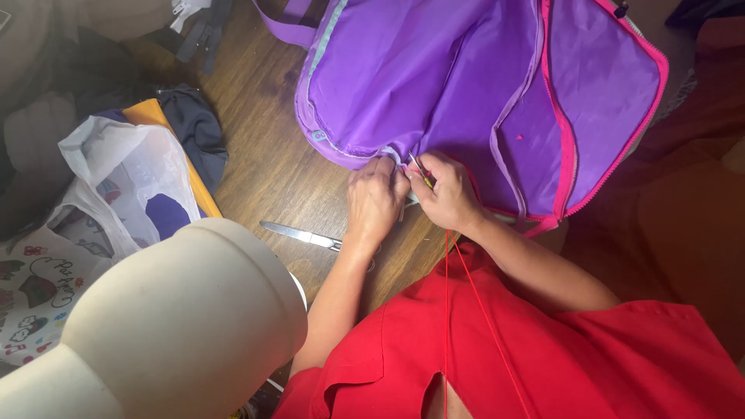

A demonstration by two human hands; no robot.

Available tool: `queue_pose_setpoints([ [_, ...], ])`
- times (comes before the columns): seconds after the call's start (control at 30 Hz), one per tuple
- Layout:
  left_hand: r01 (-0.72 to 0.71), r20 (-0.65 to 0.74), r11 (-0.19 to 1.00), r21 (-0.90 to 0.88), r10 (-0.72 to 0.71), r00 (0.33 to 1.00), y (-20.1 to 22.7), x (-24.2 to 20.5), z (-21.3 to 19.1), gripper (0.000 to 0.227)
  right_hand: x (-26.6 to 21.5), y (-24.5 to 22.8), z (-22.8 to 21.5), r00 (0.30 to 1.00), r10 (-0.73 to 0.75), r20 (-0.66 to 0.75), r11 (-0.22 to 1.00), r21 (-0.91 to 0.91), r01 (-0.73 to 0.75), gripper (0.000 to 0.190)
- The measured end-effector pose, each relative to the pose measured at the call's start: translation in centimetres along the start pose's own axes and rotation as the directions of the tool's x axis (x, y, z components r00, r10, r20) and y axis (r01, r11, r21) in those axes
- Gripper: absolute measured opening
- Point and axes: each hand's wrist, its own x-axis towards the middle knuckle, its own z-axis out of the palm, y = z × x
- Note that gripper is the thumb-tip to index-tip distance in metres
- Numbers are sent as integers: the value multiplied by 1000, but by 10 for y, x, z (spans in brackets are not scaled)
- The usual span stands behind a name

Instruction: Repairing a purple backpack by hand sewing the fabric near the zipper using a needle and thread

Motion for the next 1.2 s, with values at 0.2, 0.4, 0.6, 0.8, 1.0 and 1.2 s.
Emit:
queue_pose_setpoints([
  [0.2,34,8,989,-143,-33,999,-5,1,-4,24,2,-7,0,997,36,-67,999,7,-35,9],
  [0.4,-12,56,965,-262,28,998,-13,4,-14,25,11,8,-1,984,177,8,981,-81,-176,11],
  [0.6,-25,95,937,-347,62,994,-30,5,-11,20,9,20,-6,962,268,52,955,-144,-259,7],
  [0.8,-76,165,896,-437,163,973,-22,11,-34,24,5,-60,-44,956,-292,33,924,-248,291,20],
  [1.0,-55,175,913,-405,136,975,-26,9,-29,23,-14,-68,-31,810,366,458,907,21,-422,42],
  [1.2,-71,153,912,-404,144,978,-31,8,-22,20,-10,-35,-10,699,524,487,719,186,-669,55],
])
